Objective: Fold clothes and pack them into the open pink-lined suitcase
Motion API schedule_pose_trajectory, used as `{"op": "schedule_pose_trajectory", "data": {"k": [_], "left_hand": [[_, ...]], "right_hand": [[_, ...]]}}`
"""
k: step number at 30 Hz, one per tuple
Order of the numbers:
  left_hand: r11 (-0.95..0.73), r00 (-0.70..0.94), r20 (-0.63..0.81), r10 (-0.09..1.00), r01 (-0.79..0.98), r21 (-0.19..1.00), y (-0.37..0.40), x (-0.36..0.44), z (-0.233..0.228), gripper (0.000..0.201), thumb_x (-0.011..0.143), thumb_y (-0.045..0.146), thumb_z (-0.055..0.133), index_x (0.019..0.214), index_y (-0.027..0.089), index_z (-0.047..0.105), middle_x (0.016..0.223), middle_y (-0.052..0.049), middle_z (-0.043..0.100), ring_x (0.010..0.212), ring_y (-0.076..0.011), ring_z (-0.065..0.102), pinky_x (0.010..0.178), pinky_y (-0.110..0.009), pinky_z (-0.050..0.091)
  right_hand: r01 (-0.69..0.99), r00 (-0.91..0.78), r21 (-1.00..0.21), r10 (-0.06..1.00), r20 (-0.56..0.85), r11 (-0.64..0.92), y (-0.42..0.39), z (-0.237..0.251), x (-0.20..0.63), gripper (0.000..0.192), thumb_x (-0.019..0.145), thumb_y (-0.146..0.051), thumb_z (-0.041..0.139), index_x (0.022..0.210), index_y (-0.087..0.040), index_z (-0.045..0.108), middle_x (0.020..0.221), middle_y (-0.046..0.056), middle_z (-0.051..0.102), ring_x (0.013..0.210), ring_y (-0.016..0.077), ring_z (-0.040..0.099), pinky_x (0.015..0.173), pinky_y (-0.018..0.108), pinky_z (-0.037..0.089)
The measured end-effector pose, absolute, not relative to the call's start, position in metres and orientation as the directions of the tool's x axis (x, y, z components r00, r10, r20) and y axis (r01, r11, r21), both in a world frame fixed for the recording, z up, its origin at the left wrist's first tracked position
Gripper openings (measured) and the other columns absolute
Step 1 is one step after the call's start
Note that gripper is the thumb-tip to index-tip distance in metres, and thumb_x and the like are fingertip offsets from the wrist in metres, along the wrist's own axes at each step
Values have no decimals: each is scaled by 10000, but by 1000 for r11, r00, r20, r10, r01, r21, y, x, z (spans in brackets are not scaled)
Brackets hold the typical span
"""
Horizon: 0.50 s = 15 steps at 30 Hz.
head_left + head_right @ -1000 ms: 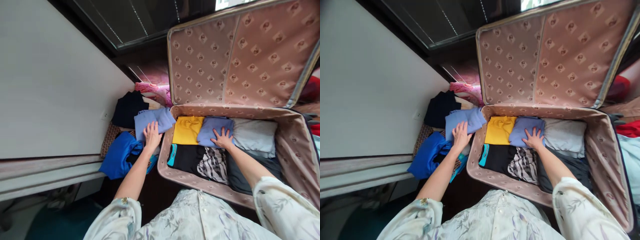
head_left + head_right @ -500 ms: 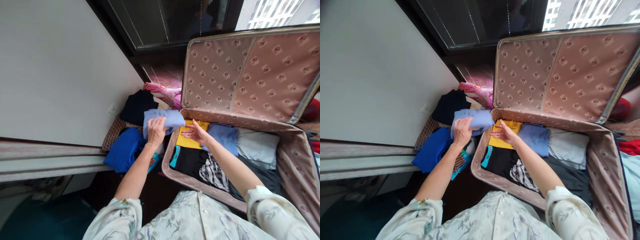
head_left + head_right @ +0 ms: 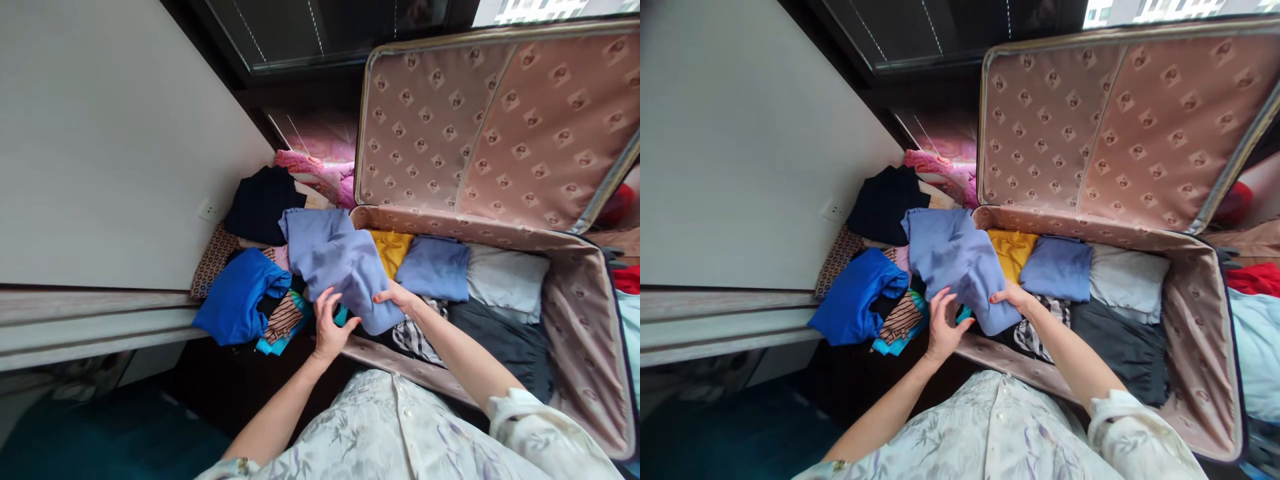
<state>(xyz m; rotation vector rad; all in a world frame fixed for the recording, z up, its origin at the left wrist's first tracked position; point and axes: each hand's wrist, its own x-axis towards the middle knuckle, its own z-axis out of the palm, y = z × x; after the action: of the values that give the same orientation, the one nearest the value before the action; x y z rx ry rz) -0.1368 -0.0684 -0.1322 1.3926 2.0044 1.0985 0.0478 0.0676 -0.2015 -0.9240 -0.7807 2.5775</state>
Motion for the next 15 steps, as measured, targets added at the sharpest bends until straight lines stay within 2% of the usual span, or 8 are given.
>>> {"op": "schedule_pose_trajectory", "data": {"k": [2,3,6,8,10,13,15], "left_hand": [[184,-495,174,851,593,784,-69,-148,-126,559,787,579,798,1209,243,649,1360,-179,546,1348,-378,497,1177,-532,363],[167,-490,216,844,624,763,-66,-155,-120,605,762,628,802,1198,237,648,1344,-180,558,1348,-382,498,1187,-536,351],[44,-303,220,927,672,739,-51,-181,-89,904,594,812,805,1266,228,651,1414,-187,568,1428,-418,428,1247,-545,260],[-18,-145,126,981,584,812,-37,-197,-69,1055,606,923,676,1389,219,612,1503,-183,531,1485,-418,371,1266,-534,228],[-1,30,-12,999,403,915,-22,-208,-59,1093,691,971,508,1472,209,571,1554,-173,499,1509,-402,352,1269,-513,231],[230,308,-252,917,106,967,-7,-199,-74,1120,698,1016,392,1381,172,667,1421,-186,624,1450,-414,446,1226,-517,322],[464,330,-424,843,-50,884,-1,-175,-99,1136,605,1056,444,1221,153,754,1186,-189,741,1323,-449,567,1121,-553,443]], "right_hand": [[-36,-777,-609,405,-482,-793,69,-197,48,608,419,-228,923,993,-178,726,857,43,794,802,272,757,785,415,620],[-15,-796,-635,394,-460,-772,69,-192,49,601,410,-224,923,977,-181,728,845,32,790,785,256,751,771,391,618],[25,-860,-750,368,-353,-661,69,-167,58,493,452,-249,918,905,-175,739,833,11,777,756,211,726,750,332,608],[38,-892,-833,357,-278,-553,65,-144,70,402,509,-274,910,861,-171,744,833,5,771,757,198,712,748,316,602],[40,-908,-887,355,-225,-461,57,-120,86,343,556,-285,896,847,-175,752,842,1,769,774,202,708,767,317,602],[37,-912,-897,353,-211,-441,44,-95,111,330,563,-271,890,855,-189,759,859,3,772,816,223,718,833,341,603],[14,-878,-859,406,-256,-511,37,-88,124,376,532,-262,901,873,-195,755,870,9,776,851,245,729,879,371,600]]}}
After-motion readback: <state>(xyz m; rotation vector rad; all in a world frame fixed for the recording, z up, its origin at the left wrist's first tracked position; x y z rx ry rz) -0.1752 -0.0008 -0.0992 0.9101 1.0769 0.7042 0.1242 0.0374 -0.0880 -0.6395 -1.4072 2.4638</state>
